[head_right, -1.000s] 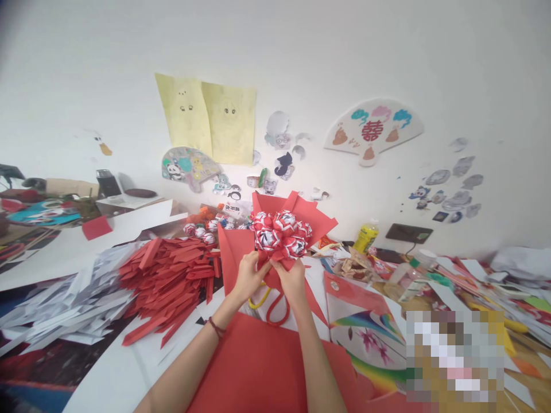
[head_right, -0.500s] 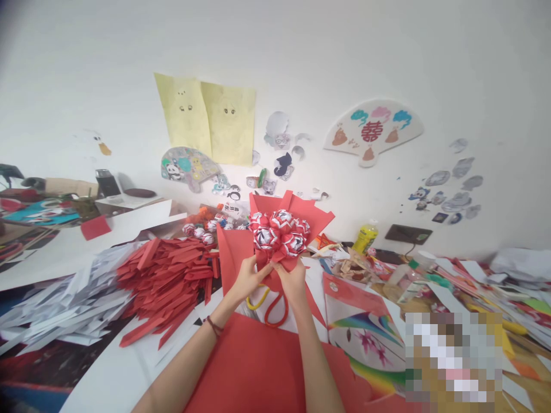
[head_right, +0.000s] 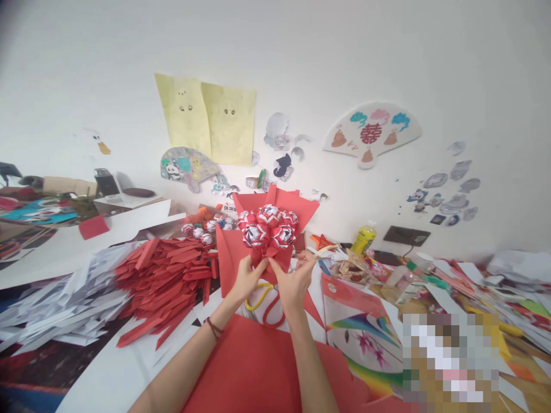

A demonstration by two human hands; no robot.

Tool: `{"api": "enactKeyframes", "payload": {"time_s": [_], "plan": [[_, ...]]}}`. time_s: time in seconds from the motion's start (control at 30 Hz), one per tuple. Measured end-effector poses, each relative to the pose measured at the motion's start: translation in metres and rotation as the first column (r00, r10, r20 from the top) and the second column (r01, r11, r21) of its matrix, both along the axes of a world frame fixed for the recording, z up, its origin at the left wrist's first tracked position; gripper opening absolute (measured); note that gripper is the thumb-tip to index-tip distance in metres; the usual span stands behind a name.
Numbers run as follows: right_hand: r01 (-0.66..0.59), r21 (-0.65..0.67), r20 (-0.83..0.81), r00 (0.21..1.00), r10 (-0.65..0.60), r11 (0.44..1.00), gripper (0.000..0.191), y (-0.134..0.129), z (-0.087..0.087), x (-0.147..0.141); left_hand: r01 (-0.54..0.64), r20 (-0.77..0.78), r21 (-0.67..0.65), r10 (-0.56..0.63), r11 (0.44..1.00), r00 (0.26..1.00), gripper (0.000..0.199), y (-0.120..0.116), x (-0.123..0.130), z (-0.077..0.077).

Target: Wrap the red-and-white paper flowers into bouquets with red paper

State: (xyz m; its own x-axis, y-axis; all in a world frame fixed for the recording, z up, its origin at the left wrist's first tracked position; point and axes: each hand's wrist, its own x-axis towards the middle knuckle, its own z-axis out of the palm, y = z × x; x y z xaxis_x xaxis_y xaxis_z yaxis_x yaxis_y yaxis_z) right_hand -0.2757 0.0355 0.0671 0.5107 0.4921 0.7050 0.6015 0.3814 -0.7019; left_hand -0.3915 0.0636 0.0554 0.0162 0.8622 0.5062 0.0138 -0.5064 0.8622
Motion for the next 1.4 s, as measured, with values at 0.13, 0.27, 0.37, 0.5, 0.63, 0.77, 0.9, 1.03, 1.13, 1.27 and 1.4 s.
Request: {"api": "enactKeyframes", "payload": {"time_s": [0.13, 0.27, 0.37, 0.5, 0.63, 0.77, 0.9, 1.03, 1.13, 1.27, 1.4], "plan": [[0.040, -0.016, 0.238, 0.971, -0.035, 0.999, 0.046, -0.007, 0.001, -0.008, -0.029, -0.027, 0.044, 0.030, 0.999, 0.999, 0.025, -0.001, 0.000, -0.001], [0.135, -0.037, 0.402, 0.909, -0.109, 0.990, 0.037, -0.007, -0.001, -0.009, -0.044, -0.081, 0.080, 0.051, 0.996, 0.995, 0.021, -0.005, 0.003, -0.002], [0.231, -0.082, 0.434, 0.884, -0.174, 0.970, 0.042, -0.005, -0.003, -0.008, -0.066, -0.111, 0.097, 0.077, 0.993, 0.991, 0.018, -0.006, 0.006, -0.004], [0.286, -0.122, 0.477, 0.857, -0.197, 0.950, 0.044, -0.005, -0.003, -0.008, -0.064, -0.127, 0.111, 0.078, 0.992, 0.989, 0.017, -0.007, 0.008, -0.004], [0.272, -0.039, 0.504, 0.836, -0.216, 0.962, 0.036, -0.004, -0.002, -0.008, -0.027, -0.128, 0.145, 0.046, 0.989, 0.991, 0.022, -0.010, 0.008, -0.001], [0.270, 0.042, 0.537, 0.806, -0.249, 0.962, 0.031, -0.003, -0.002, -0.008, -0.048, -0.156, 0.171, 0.075, 0.984, 0.985, 0.024, -0.011, 0.007, 0.001], [0.311, -0.008, 0.578, 0.777, -0.250, 0.950, 0.035, -0.001, -0.008, -0.008, -0.078, -0.178, 0.178, 0.110, 0.981, 0.978, 0.027, -0.011, 0.005, 0.001], [0.309, -0.066, 0.587, 0.781, -0.214, 0.949, 0.037, -0.001, -0.010, -0.008, -0.073, -0.210, 0.180, 0.111, 0.981, 0.971, 0.026, -0.011, 0.003, 0.002], [0.299, -0.096, 0.577, 0.794, -0.192, 0.950, 0.038, -0.002, -0.009, -0.007, -0.065, -0.226, 0.181, 0.106, 0.981, 0.968, 0.024, -0.010, 0.002, 0.004], [0.270, -0.144, 0.579, 0.803, -0.141, 0.952, 0.036, -0.003, -0.008, -0.006, -0.031, -0.209, 0.182, 0.069, 0.983, 0.975, 0.023, -0.007, 0.000, 0.004], [0.224, -0.167, 0.572, 0.815, -0.091, 0.960, 0.032, -0.004, -0.008, -0.006, 0.006, -0.205, 0.168, 0.029, 0.986, 0.978, 0.022, -0.005, -0.003, 0.004]]}}
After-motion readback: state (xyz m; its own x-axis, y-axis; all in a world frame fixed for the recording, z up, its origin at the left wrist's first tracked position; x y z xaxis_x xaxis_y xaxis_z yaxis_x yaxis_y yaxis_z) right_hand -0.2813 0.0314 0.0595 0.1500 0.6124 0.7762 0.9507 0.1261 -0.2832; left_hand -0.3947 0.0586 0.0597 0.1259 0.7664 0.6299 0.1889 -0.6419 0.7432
